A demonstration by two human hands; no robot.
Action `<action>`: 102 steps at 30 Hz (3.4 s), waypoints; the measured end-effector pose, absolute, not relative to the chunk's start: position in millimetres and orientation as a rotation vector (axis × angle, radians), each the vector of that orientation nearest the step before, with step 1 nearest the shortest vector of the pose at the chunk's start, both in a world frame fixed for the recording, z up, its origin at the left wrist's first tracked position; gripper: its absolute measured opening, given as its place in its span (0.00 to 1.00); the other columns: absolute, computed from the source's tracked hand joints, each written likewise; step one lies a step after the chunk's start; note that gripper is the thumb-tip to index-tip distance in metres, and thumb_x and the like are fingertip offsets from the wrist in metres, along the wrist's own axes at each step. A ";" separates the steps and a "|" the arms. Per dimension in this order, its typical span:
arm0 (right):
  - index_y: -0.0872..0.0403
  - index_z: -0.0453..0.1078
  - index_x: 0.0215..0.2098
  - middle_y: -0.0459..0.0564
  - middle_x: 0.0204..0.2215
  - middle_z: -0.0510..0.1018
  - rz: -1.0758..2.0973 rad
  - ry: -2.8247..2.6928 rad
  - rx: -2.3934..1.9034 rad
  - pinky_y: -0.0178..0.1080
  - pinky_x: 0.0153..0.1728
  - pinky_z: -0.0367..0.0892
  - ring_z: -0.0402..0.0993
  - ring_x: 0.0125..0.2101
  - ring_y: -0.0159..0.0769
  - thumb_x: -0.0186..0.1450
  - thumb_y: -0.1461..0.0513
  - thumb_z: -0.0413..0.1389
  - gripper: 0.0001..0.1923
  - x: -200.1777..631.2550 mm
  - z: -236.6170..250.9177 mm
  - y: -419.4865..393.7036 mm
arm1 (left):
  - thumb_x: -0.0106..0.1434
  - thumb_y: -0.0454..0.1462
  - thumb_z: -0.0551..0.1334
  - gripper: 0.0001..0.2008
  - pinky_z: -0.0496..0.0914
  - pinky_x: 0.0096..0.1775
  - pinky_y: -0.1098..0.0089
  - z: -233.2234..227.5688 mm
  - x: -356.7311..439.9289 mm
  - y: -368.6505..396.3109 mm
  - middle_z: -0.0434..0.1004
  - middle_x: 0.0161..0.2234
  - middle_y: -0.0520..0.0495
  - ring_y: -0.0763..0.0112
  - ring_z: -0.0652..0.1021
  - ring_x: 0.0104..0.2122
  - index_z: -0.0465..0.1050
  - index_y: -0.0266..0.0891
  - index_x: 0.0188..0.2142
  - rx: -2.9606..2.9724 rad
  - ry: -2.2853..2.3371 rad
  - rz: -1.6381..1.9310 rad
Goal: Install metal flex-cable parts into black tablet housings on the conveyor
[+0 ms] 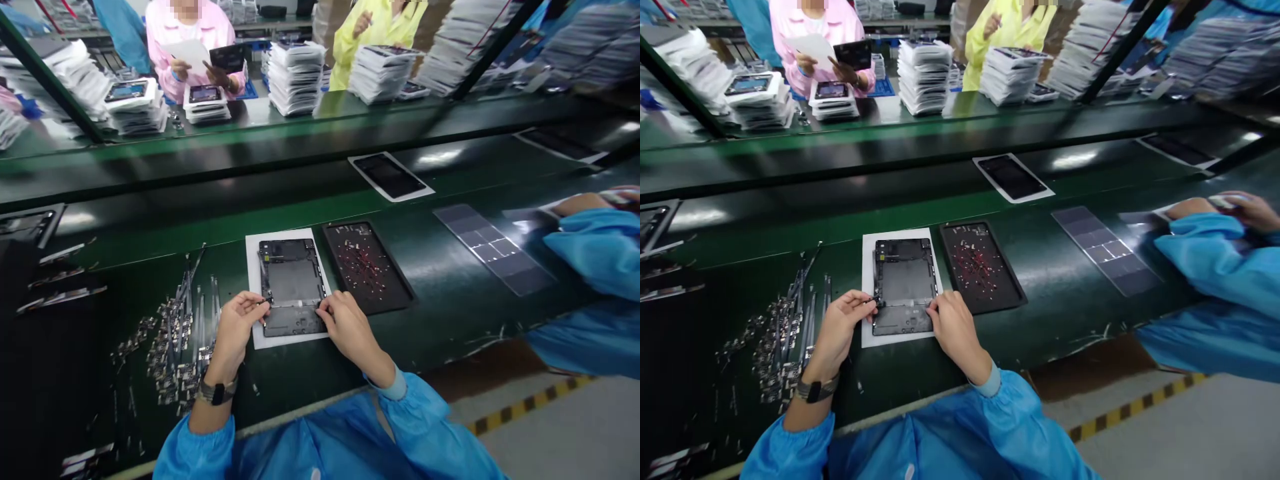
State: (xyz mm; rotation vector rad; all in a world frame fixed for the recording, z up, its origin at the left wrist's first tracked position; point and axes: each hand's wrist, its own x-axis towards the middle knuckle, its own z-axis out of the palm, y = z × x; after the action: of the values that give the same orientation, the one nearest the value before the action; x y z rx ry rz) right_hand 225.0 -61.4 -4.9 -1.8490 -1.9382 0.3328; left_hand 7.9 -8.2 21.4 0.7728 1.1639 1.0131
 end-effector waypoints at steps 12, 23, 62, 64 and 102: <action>0.52 0.75 0.35 0.48 0.29 0.78 0.886 -1.742 -1.630 0.38 0.34 0.66 0.71 0.30 0.37 0.66 0.63 0.57 0.05 233.6 8.0 -59.2 | 0.46 0.37 0.72 0.13 0.66 0.25 0.76 8.4 21.4 -18.7 0.73 0.23 0.51 0.75 0.73 0.24 0.73 0.35 0.29 0.929 1.130 0.864; 0.53 0.77 0.33 0.50 0.30 0.79 0.966 -1.821 -1.480 0.42 0.41 0.63 0.70 0.36 0.40 0.68 0.62 0.55 0.09 226.6 8.1 -57.6 | 0.46 0.38 0.73 0.13 0.68 0.25 0.74 19.9 27.4 -19.4 0.75 0.20 0.49 0.72 0.74 0.22 0.75 0.35 0.28 0.968 1.116 0.746; 0.52 0.77 0.31 0.48 0.31 0.79 1.258 -2.047 -1.189 0.45 0.45 0.56 0.64 0.39 0.41 0.68 0.61 0.56 0.10 251.5 10.2 -50.4 | 0.45 0.35 0.73 0.08 0.68 0.23 0.73 17.3 48.9 -17.2 0.75 0.16 0.49 0.73 0.72 0.17 0.80 0.35 0.26 1.099 1.114 0.478; 0.52 0.77 0.31 0.48 0.31 0.79 1.256 -2.053 -1.194 0.45 0.46 0.56 0.64 0.39 0.41 0.69 0.61 0.55 0.10 251.5 8.8 -50.5 | 0.45 0.35 0.73 0.08 0.68 0.22 0.73 17.0 49.0 -16.6 0.75 0.16 0.49 0.73 0.72 0.17 0.80 0.35 0.26 1.098 1.113 0.478; 0.55 0.75 0.28 0.46 0.29 0.77 1.257 -1.866 -1.220 0.43 0.44 0.58 0.67 0.36 0.37 0.65 0.67 0.60 0.07 248.5 -0.6 -51.4 | 0.45 0.34 0.71 0.08 0.69 0.23 0.73 24.9 55.1 -20.6 0.73 0.15 0.51 0.74 0.72 0.17 0.77 0.33 0.26 1.053 1.199 0.483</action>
State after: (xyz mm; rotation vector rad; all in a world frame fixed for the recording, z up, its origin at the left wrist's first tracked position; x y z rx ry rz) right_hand 248.5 -51.4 -0.6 -1.2202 -1.8659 1.2571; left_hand 55.1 -20.6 24.9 1.0529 1.1988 0.4826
